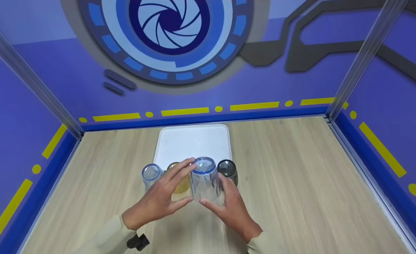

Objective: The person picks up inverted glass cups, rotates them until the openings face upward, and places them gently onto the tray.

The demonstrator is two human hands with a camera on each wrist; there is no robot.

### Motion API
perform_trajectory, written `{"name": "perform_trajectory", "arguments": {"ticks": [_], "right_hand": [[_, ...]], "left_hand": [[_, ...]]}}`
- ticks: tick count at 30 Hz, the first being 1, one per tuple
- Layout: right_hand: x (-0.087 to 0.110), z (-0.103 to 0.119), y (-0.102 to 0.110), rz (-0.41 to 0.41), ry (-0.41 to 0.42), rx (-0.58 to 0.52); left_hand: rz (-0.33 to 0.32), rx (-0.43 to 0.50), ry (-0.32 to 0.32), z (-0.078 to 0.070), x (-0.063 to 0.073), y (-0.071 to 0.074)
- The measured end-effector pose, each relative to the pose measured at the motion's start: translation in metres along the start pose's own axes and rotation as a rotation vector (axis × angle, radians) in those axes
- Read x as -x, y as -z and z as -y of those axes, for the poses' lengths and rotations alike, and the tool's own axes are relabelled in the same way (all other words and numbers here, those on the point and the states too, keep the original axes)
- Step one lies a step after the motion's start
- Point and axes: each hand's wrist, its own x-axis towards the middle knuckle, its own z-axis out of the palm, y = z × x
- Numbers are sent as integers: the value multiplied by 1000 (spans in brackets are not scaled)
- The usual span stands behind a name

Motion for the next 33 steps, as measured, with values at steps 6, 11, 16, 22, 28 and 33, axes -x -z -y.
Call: {"name": "perform_trajectory", "arguments": {"ticks": [6,11,16,22,28,33], "right_hand": [[1,0,1,-16,38,-30],[1,2,1,-32,73,-28],[1,5,2,-42,86,-33],[2,7,3,-46,97,-58],[3,4,1,-75,134,-33],[4,3,1,-88,158,-22]], "left_hand": [[-32,-30,-28,1,0,-2],[-54,-49,-47,2,1,-4],[-64,-95,-80,4,1,-7],[-77,-127,-90,4,2,-9],[-105,-161,-102,4,2,-10],[-116,-193,-107,4,2,-11]]}}
